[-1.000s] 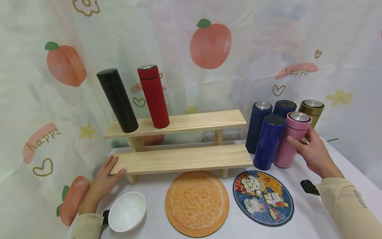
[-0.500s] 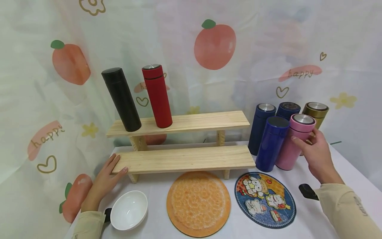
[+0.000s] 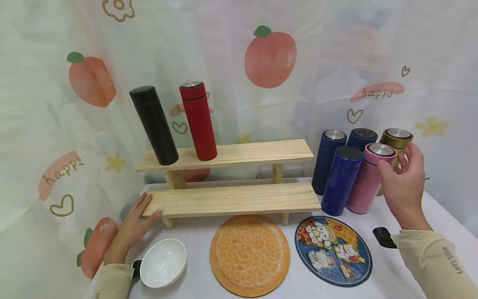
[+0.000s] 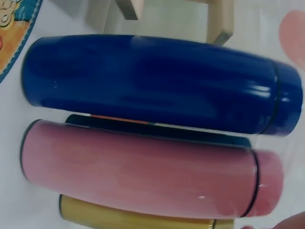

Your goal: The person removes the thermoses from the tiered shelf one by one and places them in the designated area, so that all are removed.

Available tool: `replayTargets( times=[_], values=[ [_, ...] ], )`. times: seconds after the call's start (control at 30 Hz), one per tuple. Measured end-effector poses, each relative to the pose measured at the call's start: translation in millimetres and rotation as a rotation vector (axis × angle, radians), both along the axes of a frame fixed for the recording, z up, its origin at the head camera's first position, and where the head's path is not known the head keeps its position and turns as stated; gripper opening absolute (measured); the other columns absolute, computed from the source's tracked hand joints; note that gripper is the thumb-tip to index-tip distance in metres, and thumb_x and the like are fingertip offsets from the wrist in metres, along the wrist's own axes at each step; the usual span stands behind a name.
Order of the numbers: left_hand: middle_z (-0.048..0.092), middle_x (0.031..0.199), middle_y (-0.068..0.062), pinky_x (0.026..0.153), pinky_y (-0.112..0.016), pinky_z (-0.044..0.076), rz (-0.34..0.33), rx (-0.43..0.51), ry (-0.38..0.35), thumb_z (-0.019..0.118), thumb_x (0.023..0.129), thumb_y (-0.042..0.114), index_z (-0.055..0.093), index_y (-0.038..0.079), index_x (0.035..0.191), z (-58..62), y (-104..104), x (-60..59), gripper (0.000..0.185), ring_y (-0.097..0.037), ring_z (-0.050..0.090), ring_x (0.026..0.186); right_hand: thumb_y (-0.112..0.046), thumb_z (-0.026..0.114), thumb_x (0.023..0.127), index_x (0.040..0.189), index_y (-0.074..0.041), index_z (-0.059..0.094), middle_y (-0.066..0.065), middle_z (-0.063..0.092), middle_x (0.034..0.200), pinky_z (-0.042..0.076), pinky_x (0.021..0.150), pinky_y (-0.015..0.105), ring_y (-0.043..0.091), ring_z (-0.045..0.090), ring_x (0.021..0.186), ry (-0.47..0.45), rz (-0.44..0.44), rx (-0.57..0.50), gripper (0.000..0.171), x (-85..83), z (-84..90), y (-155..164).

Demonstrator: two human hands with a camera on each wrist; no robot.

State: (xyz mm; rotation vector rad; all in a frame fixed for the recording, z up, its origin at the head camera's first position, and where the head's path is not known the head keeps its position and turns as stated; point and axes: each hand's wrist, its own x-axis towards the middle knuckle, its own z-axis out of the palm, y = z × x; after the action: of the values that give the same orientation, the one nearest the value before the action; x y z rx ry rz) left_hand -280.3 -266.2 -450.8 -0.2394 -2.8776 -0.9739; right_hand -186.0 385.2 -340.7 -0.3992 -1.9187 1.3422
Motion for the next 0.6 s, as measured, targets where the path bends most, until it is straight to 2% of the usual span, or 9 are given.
replayTargets(
  times=[0.13, 0.23, 0.37, 0.5, 0.6],
  values=[
    [0.013, 0.178, -0.018, 0.123, -0.067, 0.02, -0.002, -0.002, -0.001, 0.061, 0.105, 0.059, 0.028, 0.006, 0.17, -2.3, -2, -1.9, 0.09, -0.047, 0.017, 0.16, -0.012, 0.048, 0.099, 0.171, -0.016, 0.019, 0.005, 0.022, 0.176, 0.015, 0.126, 0.024, 0.011, 0.023, 0.16, 0.037, -0.045, 0.01, 0.078, 2.7, 8.8, -10],
    [0.013, 0.178, -0.018, 0.123, -0.067, 0.02, -0.005, -0.005, 0.002, 0.06, 0.105, 0.06, 0.027, 0.006, 0.17, -3.3, -3, -2.9, 0.091, -0.047, 0.016, 0.16, -0.011, 0.049, 0.098, 0.171, -0.014, 0.02, 0.004, 0.022, 0.176, 0.014, 0.124, 0.021, 0.01, 0.022, 0.159, 0.079, -0.033, 0.027, 0.078, 4.7, 16.1, -18],
    [0.012, 0.178, -0.017, 0.123, -0.068, 0.021, -0.002, -0.015, -0.001, 0.059, 0.104, 0.062, 0.027, 0.007, 0.17, -3.8, -3, -3.7, 0.092, -0.046, 0.016, 0.16, -0.008, 0.049, 0.097, 0.171, -0.011, 0.017, 0.004, 0.016, 0.177, 0.013, 0.121, 0.015, 0.01, 0.017, 0.16, 0.134, 0.025, 0.073, 0.081, 7.2, 25.0, -30],
    [0.013, 0.178, -0.017, 0.123, -0.067, 0.021, 0.0, -0.015, 0.001, 0.06, 0.105, 0.061, 0.027, 0.007, 0.17, -4.1, -3, -4.1, 0.091, -0.047, 0.016, 0.16, -0.005, 0.05, 0.098, 0.171, -0.008, 0.013, 0.005, 0.012, 0.178, 0.012, 0.122, 0.016, 0.011, 0.011, 0.161, 0.179, 0.099, 0.106, 0.082, 7.2, 32.0, -42],
    [0.013, 0.178, -0.017, 0.123, -0.067, 0.021, 0.002, -0.011, 0.006, 0.06, 0.105, 0.059, 0.027, 0.007, 0.17, -4.3, -3, -4.2, 0.09, -0.046, 0.016, 0.16, -0.005, 0.05, 0.099, 0.172, -0.009, 0.008, 0.004, 0.006, 0.179, 0.014, 0.121, 0.015, 0.011, 0.005, 0.162, 0.174, 0.162, 0.118, 0.084, 7.8, 37.4, -49]
  ],
)
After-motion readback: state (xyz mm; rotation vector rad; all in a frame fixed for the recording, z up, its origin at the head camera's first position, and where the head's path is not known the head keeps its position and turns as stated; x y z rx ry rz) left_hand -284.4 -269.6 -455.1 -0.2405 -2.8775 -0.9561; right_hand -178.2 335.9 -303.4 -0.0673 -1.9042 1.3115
